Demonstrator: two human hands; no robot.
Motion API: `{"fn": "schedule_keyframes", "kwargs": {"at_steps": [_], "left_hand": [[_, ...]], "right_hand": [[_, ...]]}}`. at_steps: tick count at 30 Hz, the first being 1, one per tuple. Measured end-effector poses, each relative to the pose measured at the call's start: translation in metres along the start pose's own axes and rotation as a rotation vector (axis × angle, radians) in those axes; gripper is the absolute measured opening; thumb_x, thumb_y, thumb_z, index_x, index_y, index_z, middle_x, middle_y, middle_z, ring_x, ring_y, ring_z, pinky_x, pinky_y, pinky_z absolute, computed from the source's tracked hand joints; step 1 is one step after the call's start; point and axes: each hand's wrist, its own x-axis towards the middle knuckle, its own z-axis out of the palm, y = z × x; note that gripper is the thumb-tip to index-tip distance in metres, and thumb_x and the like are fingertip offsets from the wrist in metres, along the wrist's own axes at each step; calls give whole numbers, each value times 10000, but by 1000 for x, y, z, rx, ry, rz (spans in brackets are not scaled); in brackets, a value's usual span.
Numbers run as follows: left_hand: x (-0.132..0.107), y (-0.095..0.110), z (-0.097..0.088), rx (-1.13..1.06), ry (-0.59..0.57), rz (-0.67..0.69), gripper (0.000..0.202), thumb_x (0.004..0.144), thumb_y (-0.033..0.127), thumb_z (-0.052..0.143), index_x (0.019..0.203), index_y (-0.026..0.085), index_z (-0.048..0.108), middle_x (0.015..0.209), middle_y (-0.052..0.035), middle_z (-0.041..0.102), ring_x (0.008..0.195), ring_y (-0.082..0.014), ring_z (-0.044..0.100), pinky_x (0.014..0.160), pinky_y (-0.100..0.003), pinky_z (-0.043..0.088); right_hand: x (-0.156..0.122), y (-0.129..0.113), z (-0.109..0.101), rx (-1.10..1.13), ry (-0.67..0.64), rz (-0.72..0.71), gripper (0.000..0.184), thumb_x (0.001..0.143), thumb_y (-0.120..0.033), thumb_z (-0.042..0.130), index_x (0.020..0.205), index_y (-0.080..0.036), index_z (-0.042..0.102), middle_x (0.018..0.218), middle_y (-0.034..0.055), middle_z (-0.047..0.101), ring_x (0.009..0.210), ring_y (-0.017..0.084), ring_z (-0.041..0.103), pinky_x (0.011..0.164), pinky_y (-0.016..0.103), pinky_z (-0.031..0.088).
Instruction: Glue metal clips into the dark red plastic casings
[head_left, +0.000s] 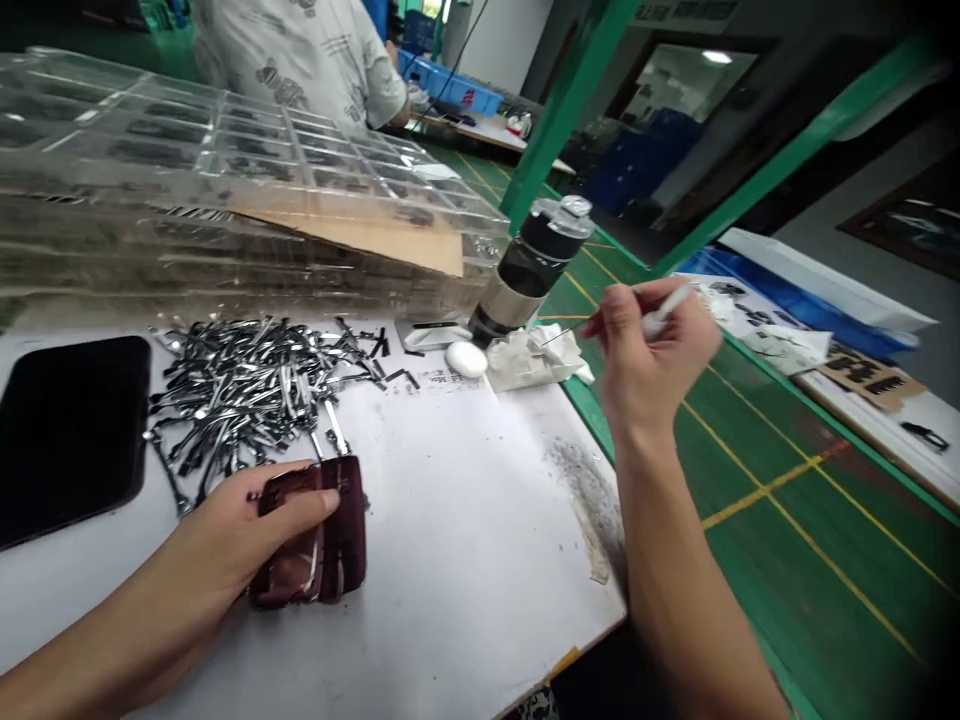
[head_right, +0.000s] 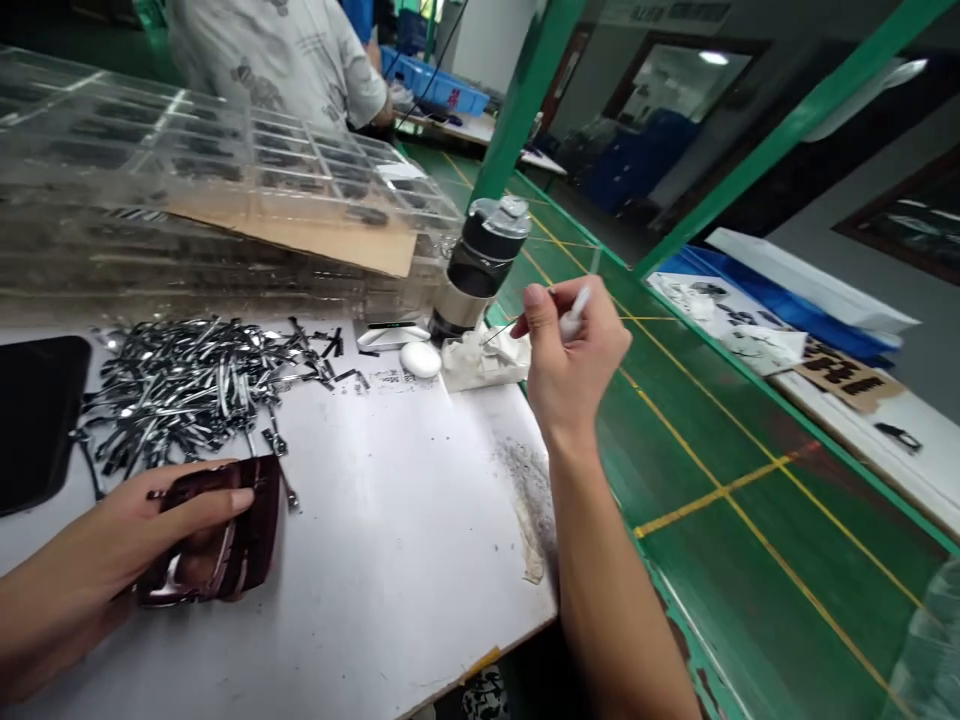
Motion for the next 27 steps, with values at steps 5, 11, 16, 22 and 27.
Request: {"fn": "schedule_keyframes", "kwargs": {"at_steps": [5,11,16,22,27], "left_hand": [[5,-4,-7,9,15,-40,335,720,449,843,683,201,621,594,19,511,520,-132,464,461,-222,434],[-6,5,4,-19,23,-14,338,744,452,830,724,198,607,593,41,495,506,-113,452,477,-226,459],[-14,11,12,-12,-93,58,363,795,372,752,626,195,484,530,48,452,461,-107,425,452,-239,432],[-14,13,13,-138,-46,123,329,770,266,767,630,177,483,541,61,452,444,-66,402,400,-165,358],[-16,12,15,-223,-14,181,128,850,206,717,794,159,612,631,27,590,538,-114,556,534,-254,554]], "right_hand": [[5,10,-12,-145,-158,61,250,948,-316,652,740,-213,558,577,-35,608,510,126,510,565,273,380],[0,7,-5,-135,-241,64,261,954,-353,634,747,-205,573,612,-23,656,533,131,522,574,266,378],[-2,9,-2,-212,-364,152,170,851,-345,742,876,-196,664,602,-34,648,538,153,561,594,276,414],[-21,-24,13,-19,-365,131,321,861,-341,722,1140,-205,640,667,-43,574,540,137,490,547,263,382],[-55,-48,39,62,-794,50,206,921,-253,632,1118,-192,633,721,-25,614,590,140,522,666,289,422]]}}
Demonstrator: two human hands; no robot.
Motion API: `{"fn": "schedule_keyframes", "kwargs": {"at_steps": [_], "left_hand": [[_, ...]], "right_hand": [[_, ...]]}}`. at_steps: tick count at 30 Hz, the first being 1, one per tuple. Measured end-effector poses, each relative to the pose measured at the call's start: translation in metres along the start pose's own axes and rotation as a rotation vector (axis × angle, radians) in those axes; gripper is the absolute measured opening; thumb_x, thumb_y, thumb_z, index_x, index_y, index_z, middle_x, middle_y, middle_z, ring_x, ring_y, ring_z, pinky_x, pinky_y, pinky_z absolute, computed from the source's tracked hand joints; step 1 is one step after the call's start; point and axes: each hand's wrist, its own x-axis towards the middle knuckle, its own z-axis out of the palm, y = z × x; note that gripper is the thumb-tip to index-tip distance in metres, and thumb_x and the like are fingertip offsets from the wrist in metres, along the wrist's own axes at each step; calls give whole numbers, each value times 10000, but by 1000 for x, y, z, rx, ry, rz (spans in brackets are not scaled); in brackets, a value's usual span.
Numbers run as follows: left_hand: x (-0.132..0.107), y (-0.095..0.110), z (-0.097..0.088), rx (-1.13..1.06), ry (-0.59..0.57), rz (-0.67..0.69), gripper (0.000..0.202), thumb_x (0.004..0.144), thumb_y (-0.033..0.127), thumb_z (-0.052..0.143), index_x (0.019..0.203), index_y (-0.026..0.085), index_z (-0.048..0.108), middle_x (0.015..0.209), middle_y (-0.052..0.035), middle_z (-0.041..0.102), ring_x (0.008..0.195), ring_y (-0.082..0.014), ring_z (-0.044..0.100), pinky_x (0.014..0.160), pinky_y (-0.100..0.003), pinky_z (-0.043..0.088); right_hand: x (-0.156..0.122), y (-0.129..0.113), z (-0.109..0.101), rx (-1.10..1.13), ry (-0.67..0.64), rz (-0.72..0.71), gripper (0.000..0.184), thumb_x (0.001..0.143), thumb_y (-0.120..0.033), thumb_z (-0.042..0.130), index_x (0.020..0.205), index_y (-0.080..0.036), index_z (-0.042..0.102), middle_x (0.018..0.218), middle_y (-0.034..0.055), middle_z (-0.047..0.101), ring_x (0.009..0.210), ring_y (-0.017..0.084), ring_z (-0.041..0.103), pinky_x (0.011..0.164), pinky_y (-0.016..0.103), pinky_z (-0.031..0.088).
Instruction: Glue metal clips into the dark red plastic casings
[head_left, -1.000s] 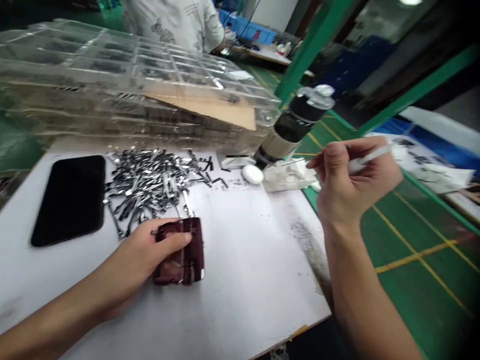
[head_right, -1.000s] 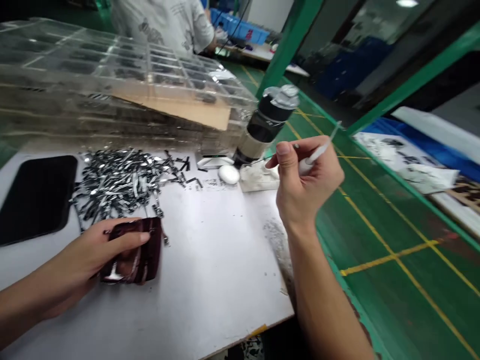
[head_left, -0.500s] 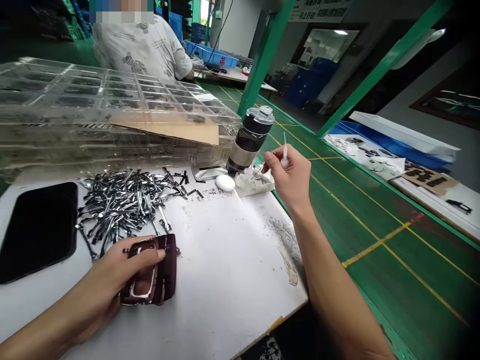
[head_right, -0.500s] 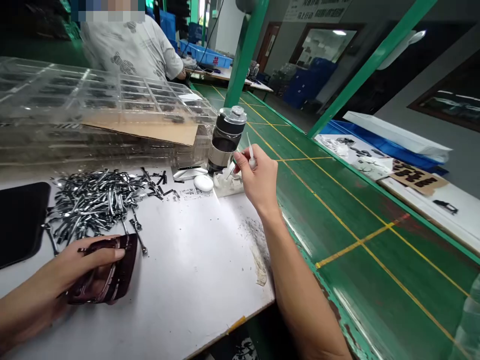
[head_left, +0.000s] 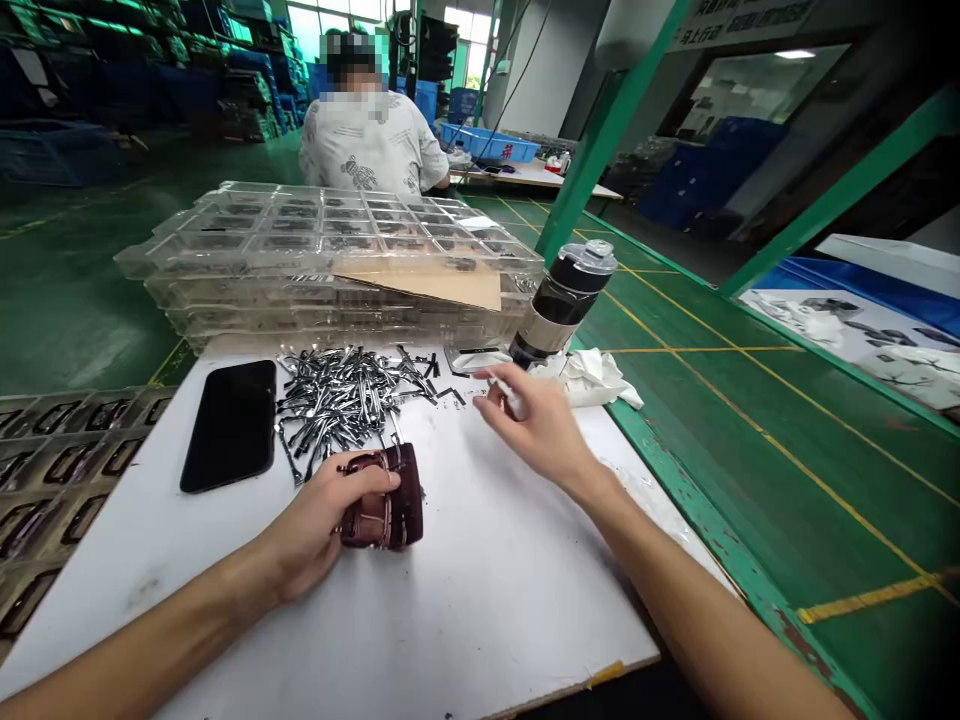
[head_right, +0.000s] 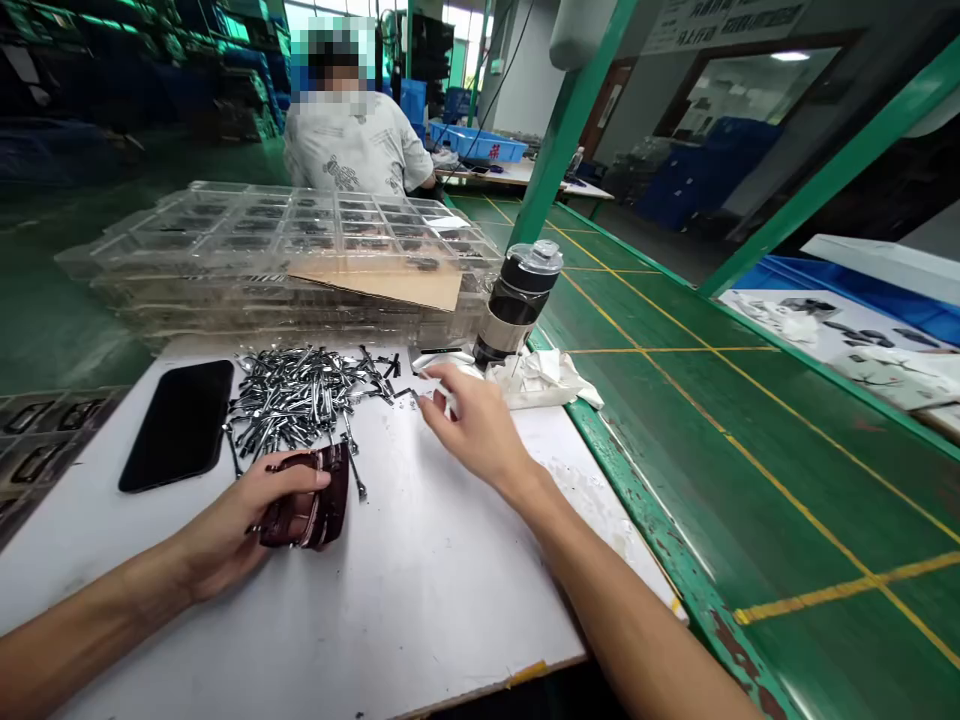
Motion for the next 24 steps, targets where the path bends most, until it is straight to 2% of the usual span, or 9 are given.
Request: {"fn": "schedule_keyframes", "kwargs": {"at_steps": [3,9,13,16,19,21,24], "left_hand": [[0,-1,0,-22,-5,28,108,844,175,735,876,151,635,770,-20,685,689,-166,667,649,-334,622],[3,-3,0,30,-57,78,159,848,212,758,904,138,628,805,-29,691,686,-150,678,657,-285,599],[3,-3,0,55,-85,121,206,831,259,781,928,152,633,859,-20,672,742,-163,676,682,-305,605],[2,-2,-1,91,-111,183,247,817,300,802,962,170,649,893,-10,661,799,-160,664,724,-291,597],[2,-2,-2,210,-106,335,259,823,328,800,989,193,654,869,5,651,823,-153,642,766,-267,575],[1,-3,-3,316,-51,439,250,827,339,795,987,210,653,846,8,658,818,-161,645,759,-259,563],[3,-4,-7,476,-32,584,127,899,314,717,969,215,680,924,-42,722,894,-205,690,825,-312,568]], "right_hand": [[2,2,19,-37,-124,-31,169,928,-229,633,1091,-186,651,810,9,663,653,159,563,696,297,430],[23,9,43,-86,-218,-137,140,951,-213,615,1069,-176,678,944,66,650,846,210,607,769,311,436],[41,10,62,-157,-239,-190,138,948,-212,609,1052,-179,694,991,80,611,805,199,569,711,297,387],[47,8,71,-191,-232,-214,104,953,-192,580,949,-174,682,956,70,587,746,181,530,651,288,337],[47,6,64,-197,-221,-233,79,940,-177,592,893,-171,655,927,56,569,742,174,521,650,286,340],[44,5,52,-194,-204,-237,56,934,-182,606,904,-172,653,938,54,561,744,170,520,661,285,357],[36,-1,30,-185,-148,-227,58,939,-185,603,932,-175,660,973,55,556,709,153,498,669,287,377]]}}
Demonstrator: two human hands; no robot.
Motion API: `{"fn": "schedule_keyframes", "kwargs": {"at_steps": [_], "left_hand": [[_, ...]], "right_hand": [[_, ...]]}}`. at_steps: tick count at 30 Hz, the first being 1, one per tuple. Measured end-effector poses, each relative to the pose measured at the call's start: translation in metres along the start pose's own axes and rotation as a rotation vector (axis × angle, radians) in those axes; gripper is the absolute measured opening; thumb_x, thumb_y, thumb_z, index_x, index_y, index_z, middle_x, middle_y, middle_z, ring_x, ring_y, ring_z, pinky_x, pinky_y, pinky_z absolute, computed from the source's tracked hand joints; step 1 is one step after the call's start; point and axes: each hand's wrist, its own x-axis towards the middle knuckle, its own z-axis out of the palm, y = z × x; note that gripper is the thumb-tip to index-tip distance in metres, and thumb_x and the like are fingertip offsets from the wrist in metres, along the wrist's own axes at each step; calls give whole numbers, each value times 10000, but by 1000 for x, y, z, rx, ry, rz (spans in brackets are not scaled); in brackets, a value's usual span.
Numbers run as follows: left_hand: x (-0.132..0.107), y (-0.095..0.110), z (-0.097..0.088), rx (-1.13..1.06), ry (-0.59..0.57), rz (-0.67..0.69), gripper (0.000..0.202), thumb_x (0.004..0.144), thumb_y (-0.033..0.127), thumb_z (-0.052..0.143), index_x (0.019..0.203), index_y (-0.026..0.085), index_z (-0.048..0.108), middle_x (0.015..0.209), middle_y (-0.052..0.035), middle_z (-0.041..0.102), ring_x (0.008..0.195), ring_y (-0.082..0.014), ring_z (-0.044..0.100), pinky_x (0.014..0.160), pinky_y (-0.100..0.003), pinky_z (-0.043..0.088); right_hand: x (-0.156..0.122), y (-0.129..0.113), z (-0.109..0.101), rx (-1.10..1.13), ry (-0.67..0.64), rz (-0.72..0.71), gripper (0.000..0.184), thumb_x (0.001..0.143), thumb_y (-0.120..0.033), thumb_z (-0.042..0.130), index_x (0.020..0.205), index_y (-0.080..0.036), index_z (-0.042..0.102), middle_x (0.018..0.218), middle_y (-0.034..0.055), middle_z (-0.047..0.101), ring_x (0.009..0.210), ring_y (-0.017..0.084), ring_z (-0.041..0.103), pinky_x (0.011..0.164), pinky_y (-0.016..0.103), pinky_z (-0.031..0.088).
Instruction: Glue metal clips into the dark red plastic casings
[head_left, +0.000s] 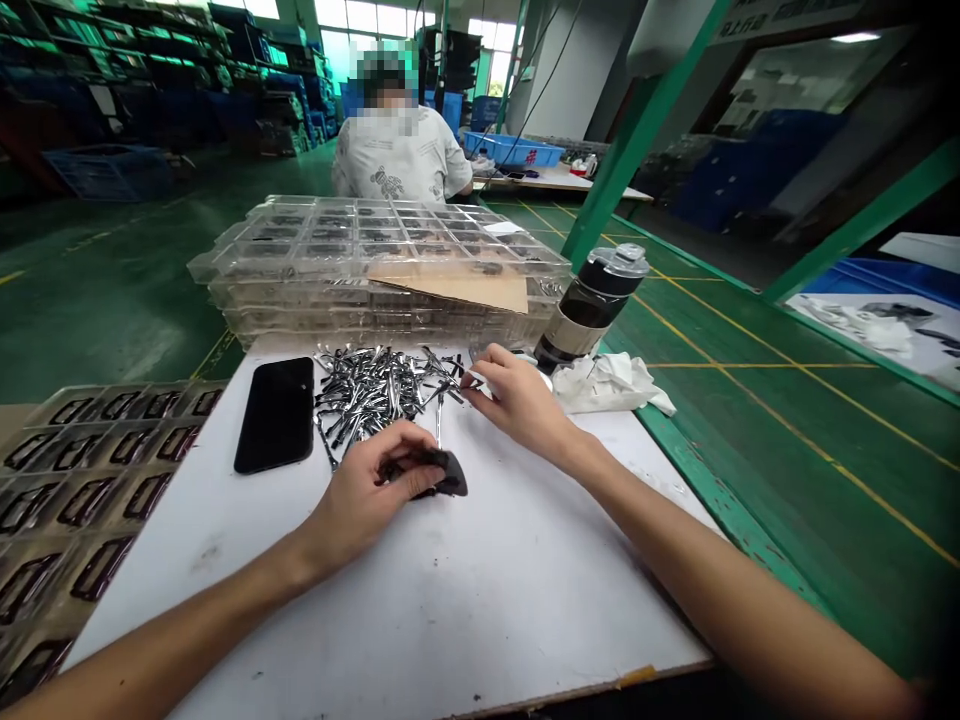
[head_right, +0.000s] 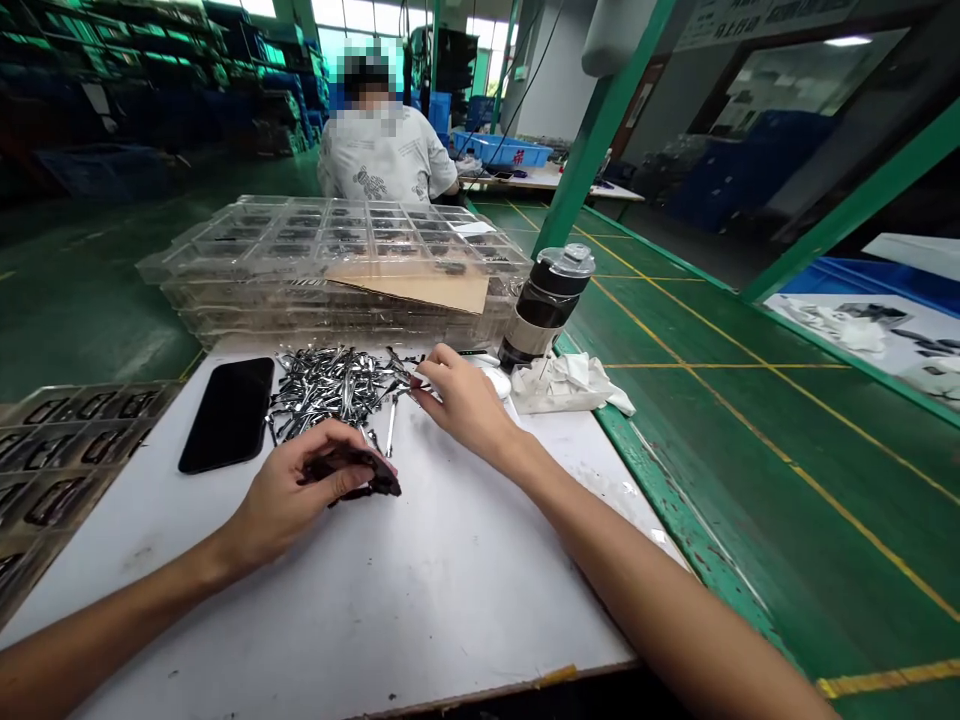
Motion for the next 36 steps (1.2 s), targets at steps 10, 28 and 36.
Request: {"fn": "schedule_keyframes", "kwargs": {"at_steps": [10,28,36], "left_hand": [[10,-6,-18,556,32,821,264,887,50,660,1021,252,764,767,3,503,665,-124,528,569,-249,464],[-4,6,-24,875,-22,1204,279,754,28,760,947,222,707,854,5,624,783,-154,603,681,-304,562],[14,-13,-16,649,247,565,324,911,32,567,1165,232,555,1252,-92,554,1127,-224,590,866,-351,554]], "right_hand": [[-15,-21,-24,765,-77,312,180,861,-333,755,846,-178,665,738,-22,561,610,104,450,556,249,350],[-25,-44,5,1721,-745,632,231,845,-268,796,890,-197,581,639,-81,469,442,24,298,427,171,196],[-24,-54,4,1529,-87,480,207,859,-277,786,858,-183,601,638,-76,454,454,30,350,434,188,208]]}}
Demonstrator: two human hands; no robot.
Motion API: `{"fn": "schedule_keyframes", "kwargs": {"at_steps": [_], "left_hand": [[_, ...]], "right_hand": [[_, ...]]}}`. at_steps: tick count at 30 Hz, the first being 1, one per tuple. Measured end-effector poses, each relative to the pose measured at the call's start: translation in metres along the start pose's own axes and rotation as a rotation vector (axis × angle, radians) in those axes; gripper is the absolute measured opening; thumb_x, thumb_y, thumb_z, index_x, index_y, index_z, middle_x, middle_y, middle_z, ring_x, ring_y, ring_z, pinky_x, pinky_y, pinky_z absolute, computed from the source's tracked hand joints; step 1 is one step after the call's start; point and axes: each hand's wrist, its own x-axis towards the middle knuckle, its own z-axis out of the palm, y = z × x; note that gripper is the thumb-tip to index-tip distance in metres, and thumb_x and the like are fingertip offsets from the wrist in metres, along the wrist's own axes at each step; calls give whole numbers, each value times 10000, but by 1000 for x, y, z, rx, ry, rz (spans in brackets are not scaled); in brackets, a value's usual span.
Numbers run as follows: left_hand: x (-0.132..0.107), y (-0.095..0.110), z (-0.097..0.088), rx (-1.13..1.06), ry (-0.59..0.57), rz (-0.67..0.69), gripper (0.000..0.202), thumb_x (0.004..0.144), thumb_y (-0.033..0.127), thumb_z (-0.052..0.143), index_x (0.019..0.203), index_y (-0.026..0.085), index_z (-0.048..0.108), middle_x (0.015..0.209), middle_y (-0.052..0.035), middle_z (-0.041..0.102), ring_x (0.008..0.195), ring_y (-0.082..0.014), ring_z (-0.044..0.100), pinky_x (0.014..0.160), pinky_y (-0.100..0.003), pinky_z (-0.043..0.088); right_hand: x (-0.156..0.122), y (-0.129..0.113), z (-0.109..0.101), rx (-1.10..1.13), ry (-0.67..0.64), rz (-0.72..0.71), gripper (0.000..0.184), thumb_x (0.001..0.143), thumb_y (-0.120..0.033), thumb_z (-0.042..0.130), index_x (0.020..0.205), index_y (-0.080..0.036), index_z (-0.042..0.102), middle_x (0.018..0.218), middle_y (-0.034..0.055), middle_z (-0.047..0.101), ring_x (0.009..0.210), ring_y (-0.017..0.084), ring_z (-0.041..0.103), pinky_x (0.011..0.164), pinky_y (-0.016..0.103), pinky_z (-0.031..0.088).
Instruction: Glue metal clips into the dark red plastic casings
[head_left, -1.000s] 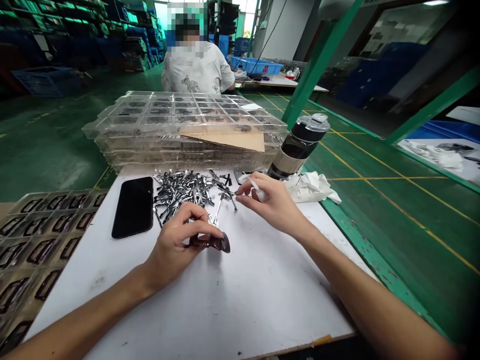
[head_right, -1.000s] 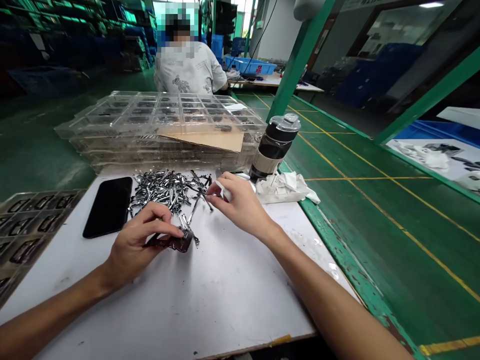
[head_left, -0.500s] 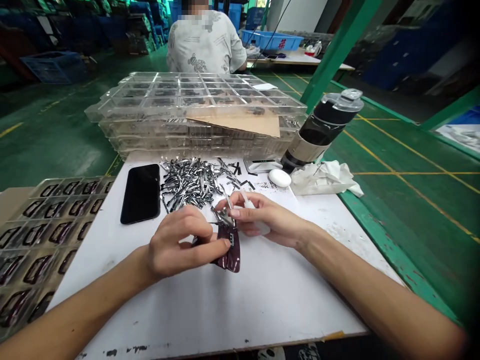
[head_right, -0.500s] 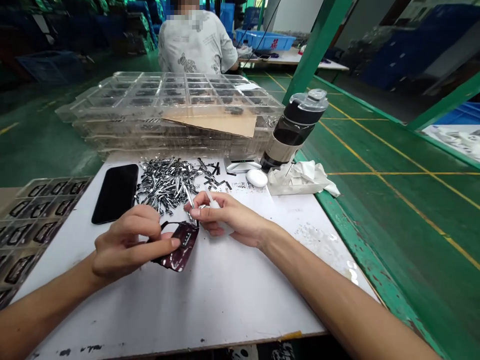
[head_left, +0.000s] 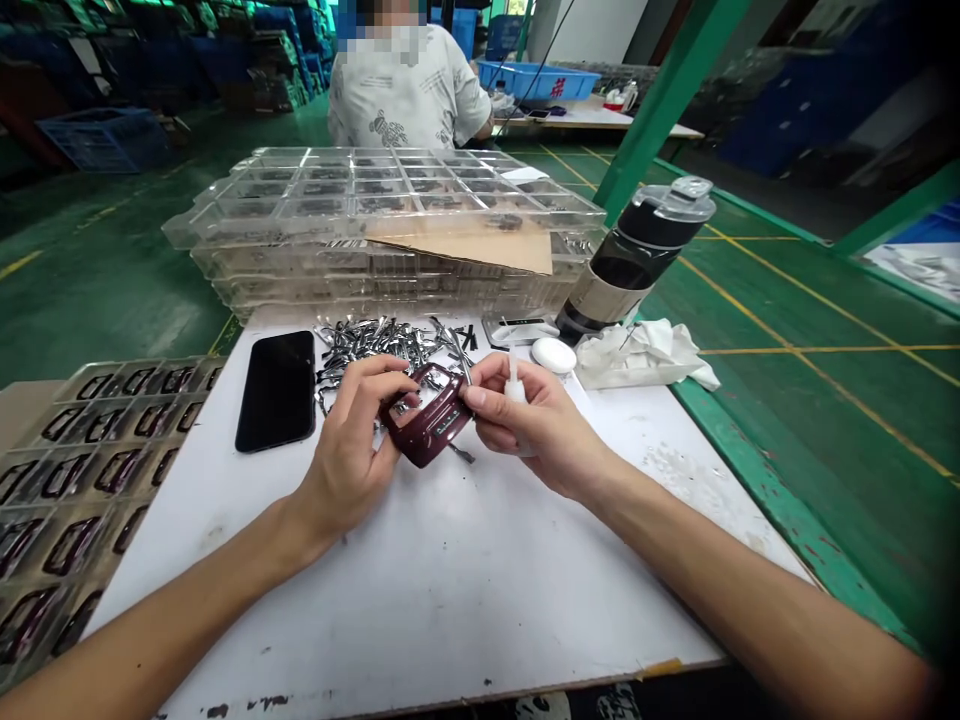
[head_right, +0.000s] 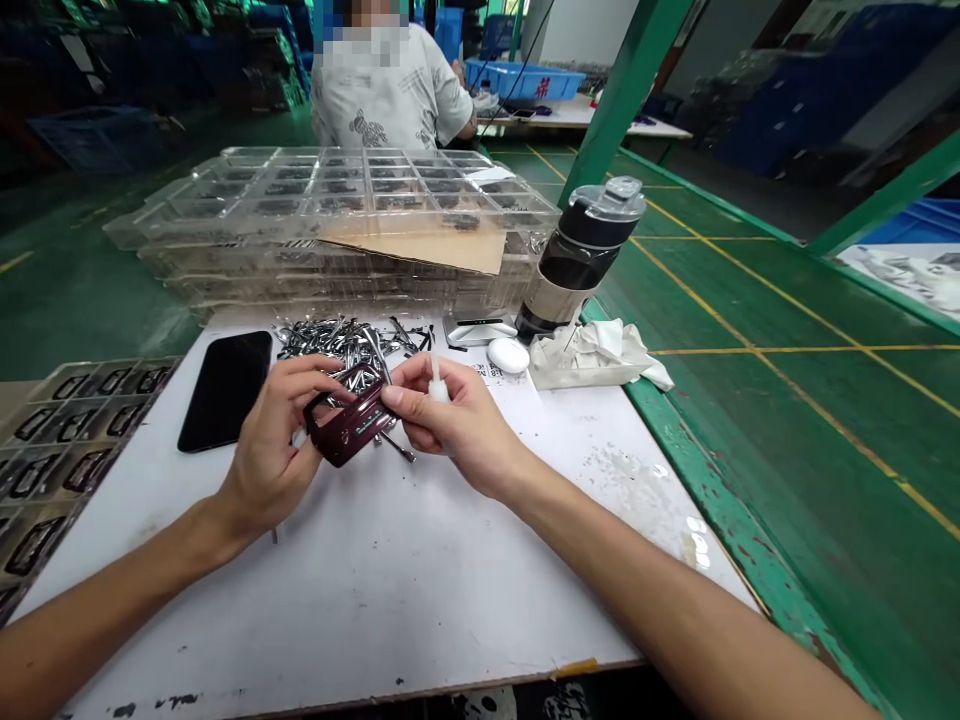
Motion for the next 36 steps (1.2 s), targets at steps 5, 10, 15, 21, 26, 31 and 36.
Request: {"fn": "schedule_keyframes", "kwargs": {"at_steps": [5,10,15,21,26,31,36], "left_hand": [[-4,13,1,-126,-281,-274,268,892,41,518,1079,218,593,1185,-69,539,922,-166,593,690,-254,556],[1,22,-2,-527,-426,-578,108,948,278,615,1010,210,672,1233,-71,534,1042,-198,612,833,-296,609],[2,21,3,-681,-333,-758,243,968,384,628,1141,213,632,1122,-49,636,856,-142,679,768,-278,617],[-2,17,6,-532,-270,-643,164,979,363,609,1077,238,649,1169,-43,527,896,-155,652,641,-261,596],[-5,13,5,-448,-280,-615,131,987,370,590,1042,254,613,1160,-35,486,978,-167,595,657,-257,577],[-7,17,6,-364,-281,-572,87,1000,340,576,1044,272,607,1144,-7,480,1055,-156,577,805,-256,540],[-8,21,6,-371,-257,-551,150,997,389,580,1100,294,633,1168,-7,456,1065,-151,560,794,-235,529]], "right_hand": [[0,6,-1,-146,98,-124,196,871,-299,774,868,-183,617,680,-61,476,479,42,407,441,204,252],[2,6,-6,-150,152,-140,202,872,-313,779,877,-185,623,764,-40,539,494,33,413,439,197,268],[1,6,-4,-148,163,-161,197,848,-289,805,838,-193,633,700,-56,518,485,41,413,432,197,295],[-2,7,3,-413,140,-265,104,847,-250,802,850,-192,716,705,-28,621,527,83,517,488,245,384],[-3,9,4,-602,146,-392,70,824,-219,825,811,-201,758,861,23,704,821,163,619,748,315,477],[-2,20,6,-563,146,-349,44,838,-242,816,848,-228,776,870,13,699,864,180,627,805,340,471],[-3,27,10,-548,189,-374,47,842,-232,811,838,-225,765,896,18,692,912,194,626,850,357,470]]}}
